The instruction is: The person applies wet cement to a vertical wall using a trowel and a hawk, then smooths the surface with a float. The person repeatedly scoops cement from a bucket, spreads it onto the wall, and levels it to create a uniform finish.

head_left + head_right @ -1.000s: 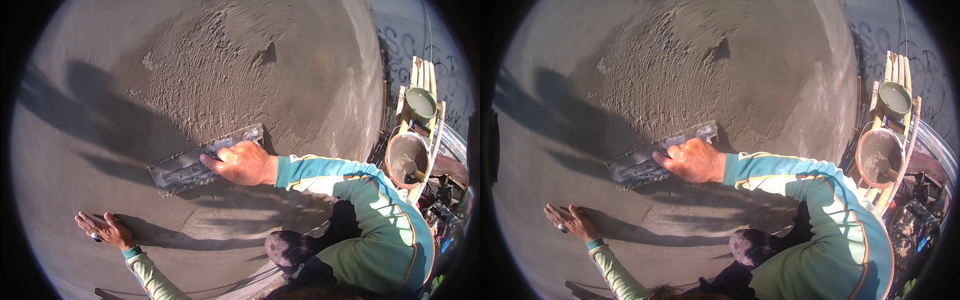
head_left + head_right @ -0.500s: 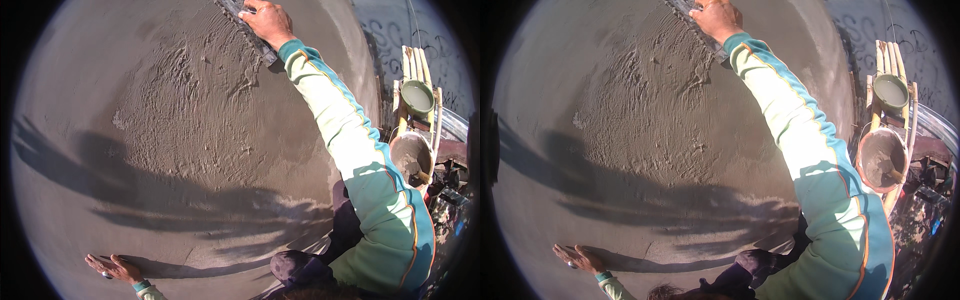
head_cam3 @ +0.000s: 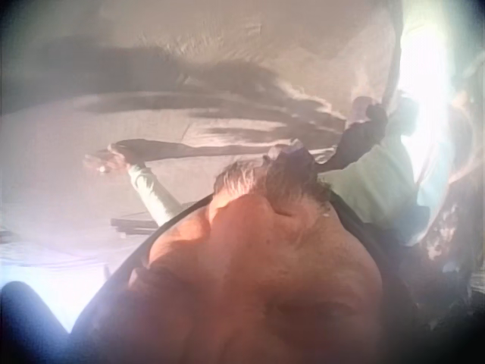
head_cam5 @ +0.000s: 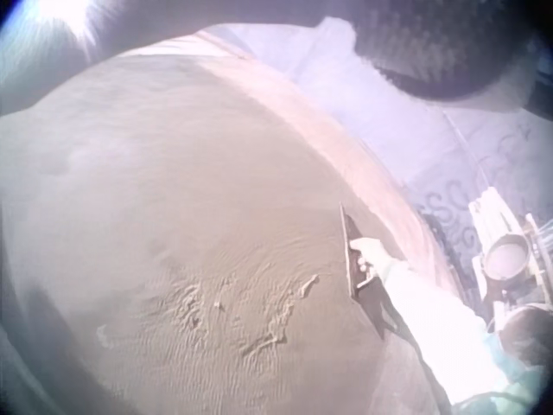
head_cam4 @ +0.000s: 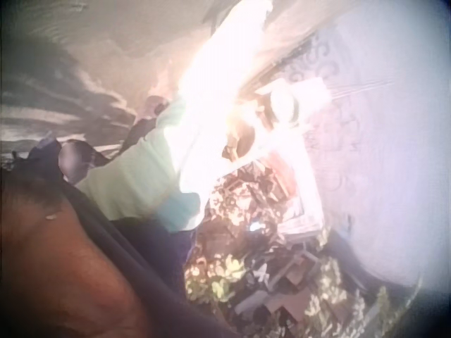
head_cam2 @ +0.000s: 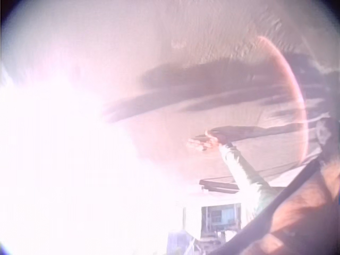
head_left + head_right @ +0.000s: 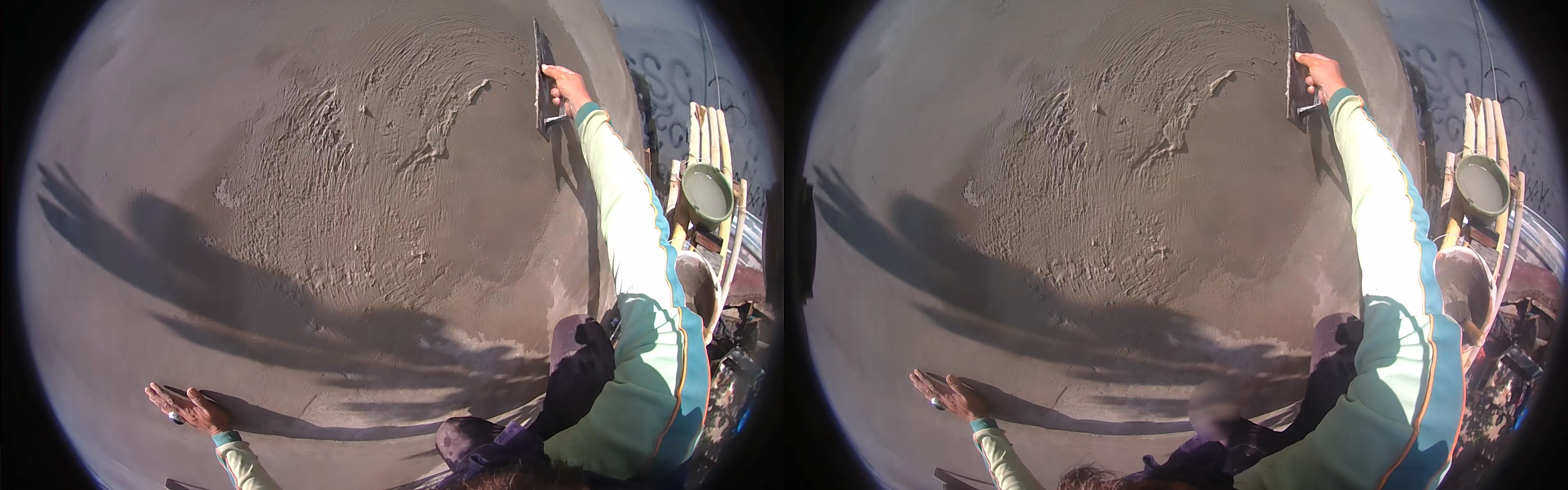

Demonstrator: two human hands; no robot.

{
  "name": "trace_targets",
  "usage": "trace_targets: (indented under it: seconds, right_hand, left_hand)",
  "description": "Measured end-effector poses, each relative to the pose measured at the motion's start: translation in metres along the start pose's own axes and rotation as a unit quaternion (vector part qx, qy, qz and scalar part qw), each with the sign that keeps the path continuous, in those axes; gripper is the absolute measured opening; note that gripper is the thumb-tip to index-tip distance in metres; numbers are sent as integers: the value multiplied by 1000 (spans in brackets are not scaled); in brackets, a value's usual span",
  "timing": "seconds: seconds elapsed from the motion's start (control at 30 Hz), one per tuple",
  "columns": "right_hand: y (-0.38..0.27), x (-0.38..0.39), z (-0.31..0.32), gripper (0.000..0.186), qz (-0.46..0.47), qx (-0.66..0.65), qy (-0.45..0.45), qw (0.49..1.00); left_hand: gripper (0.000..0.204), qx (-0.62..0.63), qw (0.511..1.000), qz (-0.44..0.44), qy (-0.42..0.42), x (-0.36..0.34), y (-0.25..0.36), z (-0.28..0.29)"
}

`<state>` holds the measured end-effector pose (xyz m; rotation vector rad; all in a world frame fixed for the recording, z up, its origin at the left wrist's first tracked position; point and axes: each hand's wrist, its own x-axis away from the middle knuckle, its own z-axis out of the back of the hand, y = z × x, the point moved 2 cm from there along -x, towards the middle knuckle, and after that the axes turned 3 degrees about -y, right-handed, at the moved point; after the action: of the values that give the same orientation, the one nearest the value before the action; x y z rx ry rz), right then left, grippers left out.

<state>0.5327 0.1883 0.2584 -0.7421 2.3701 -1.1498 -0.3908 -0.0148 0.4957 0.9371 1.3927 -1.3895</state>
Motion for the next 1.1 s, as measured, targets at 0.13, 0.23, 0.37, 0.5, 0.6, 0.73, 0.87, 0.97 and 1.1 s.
trace_targets:
  seconds: [0.13,0.23,0.37,0.5,0.6,0.73,0.87,0.97,1.1]
  right_hand:
    - [-111,53,-81,33,125,47,-163,978]
    - [-149,174,-193,36,324,63,-256,909]
    - [-150,249,-253,41,464,176,-261,828]
    - [-138,365,-286,37,446,262,-291,805]
    - [-107,439,-287,38,501,307,-324,741]
    - [23,545,-270,42,596,299,-368,649]
    - [55,532,-211,43,604,248,-357,668]
    - [10,412,-193,42,604,341,-117,711]
    - [-42,264,-155,41,488,337,35,805]
  left_hand:
    - [88,18,1000,-3,13,-2,-3,-8]
    - [89,13,1000,-7,9,-5,6,0]
    - [91,18,1000,-14,16,-5,-2,-3]
    - [92,33,999,-2,13,-4,6,-3]
    - [92,67,997,7,22,-6,20,-13]
    - [91,54,998,-3,15,0,4,-4]
    - [87,26,999,-32,10,-1,-13,12]
    - [85,48,998,-18,22,1,1,0]
    - [83,71,997,-13,35,1,7,-13]
